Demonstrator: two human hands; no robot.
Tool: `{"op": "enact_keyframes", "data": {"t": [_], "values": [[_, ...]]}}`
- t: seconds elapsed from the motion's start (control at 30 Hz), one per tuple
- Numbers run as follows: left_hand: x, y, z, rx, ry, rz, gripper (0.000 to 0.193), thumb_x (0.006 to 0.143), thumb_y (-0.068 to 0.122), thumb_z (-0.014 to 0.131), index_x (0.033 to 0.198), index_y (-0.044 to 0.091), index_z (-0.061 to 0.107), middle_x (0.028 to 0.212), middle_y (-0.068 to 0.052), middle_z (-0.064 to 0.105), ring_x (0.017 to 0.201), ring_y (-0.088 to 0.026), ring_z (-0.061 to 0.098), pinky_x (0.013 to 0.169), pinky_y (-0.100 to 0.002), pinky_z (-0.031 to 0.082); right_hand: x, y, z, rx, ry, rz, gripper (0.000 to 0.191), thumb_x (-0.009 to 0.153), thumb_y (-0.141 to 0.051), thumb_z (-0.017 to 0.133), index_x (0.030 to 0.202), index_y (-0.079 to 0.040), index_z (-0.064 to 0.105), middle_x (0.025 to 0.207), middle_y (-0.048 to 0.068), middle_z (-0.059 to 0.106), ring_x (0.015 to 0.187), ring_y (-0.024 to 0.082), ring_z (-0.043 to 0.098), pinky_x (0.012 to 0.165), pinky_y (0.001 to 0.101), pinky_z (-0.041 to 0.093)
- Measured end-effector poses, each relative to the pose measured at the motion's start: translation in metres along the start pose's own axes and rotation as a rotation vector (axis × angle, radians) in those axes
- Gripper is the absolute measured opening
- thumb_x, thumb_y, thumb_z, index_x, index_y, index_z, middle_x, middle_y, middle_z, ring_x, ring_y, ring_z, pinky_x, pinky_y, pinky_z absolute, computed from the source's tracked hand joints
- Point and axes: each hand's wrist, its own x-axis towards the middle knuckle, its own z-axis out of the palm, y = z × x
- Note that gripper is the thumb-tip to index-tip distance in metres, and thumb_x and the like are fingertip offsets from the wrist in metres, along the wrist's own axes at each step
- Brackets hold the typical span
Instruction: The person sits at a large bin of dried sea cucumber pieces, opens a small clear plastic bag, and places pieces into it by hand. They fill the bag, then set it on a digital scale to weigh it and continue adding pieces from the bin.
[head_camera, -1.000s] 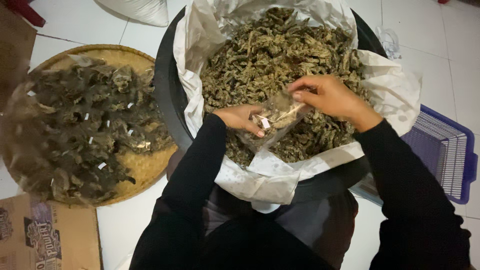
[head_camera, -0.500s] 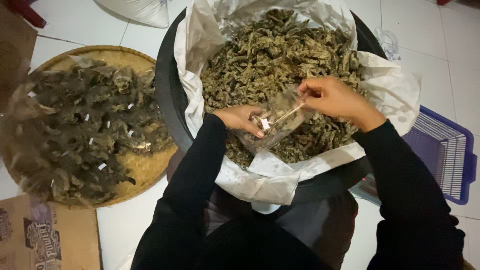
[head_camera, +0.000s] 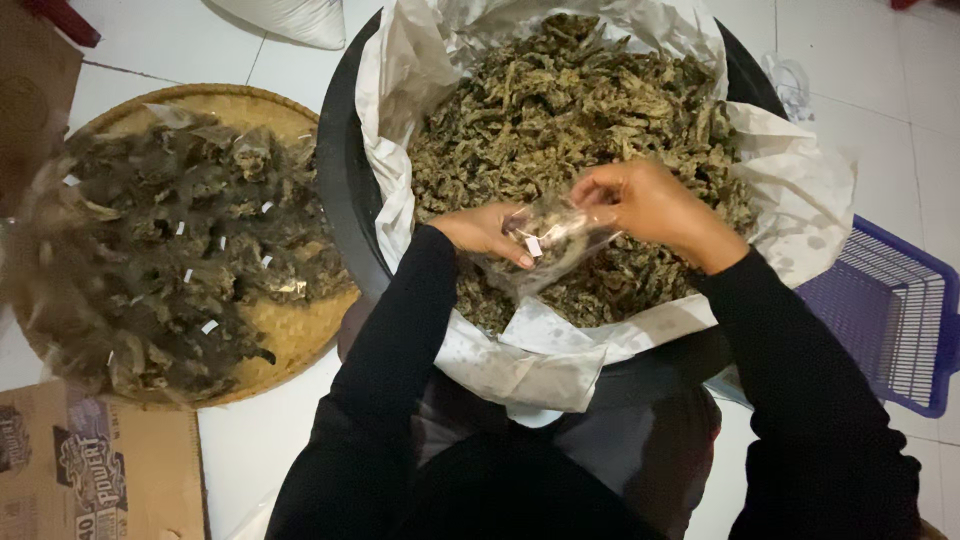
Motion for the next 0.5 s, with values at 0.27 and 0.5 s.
{"op": "enact_keyframes", "data": {"t": [0.27, 0.5], "values": [[-0.006, 0.006, -0.006, 0.027, 0.091, 0.047, 0.081, 0.078, 0.028, 0.09, 0.147, 0.005, 0.053, 0.13, -0.01, 0.068, 0.116, -0.02, 0.064, 0.102, -0.032, 0.05, 0.029, -0.027, 0.003, -0.423, 0.103, -0.124, 0.02, 0.09, -0.026, 0.08, 0.102, -0.01, 0.08, 0.088, 0.009, 0.077, 0.07, 0.023, 0.071, 0.065, 0.0408, 0.056], [-0.018, 0.005, -0.01, -0.082, 0.284, 0.078, 0.086, 0.08, 0.02, 0.089, 0.153, 0.002, 0.048, 0.127, -0.009, 0.069, 0.115, -0.02, 0.064, 0.101, -0.036, 0.051, 0.035, -0.037, -0.024, -0.345, 0.321, -0.553, 0.014, 0.099, -0.015, 0.073, 0.11, -0.006, 0.077, 0.101, 0.009, 0.074, 0.088, 0.021, 0.071, 0.078, 0.0361, 0.058]]}}
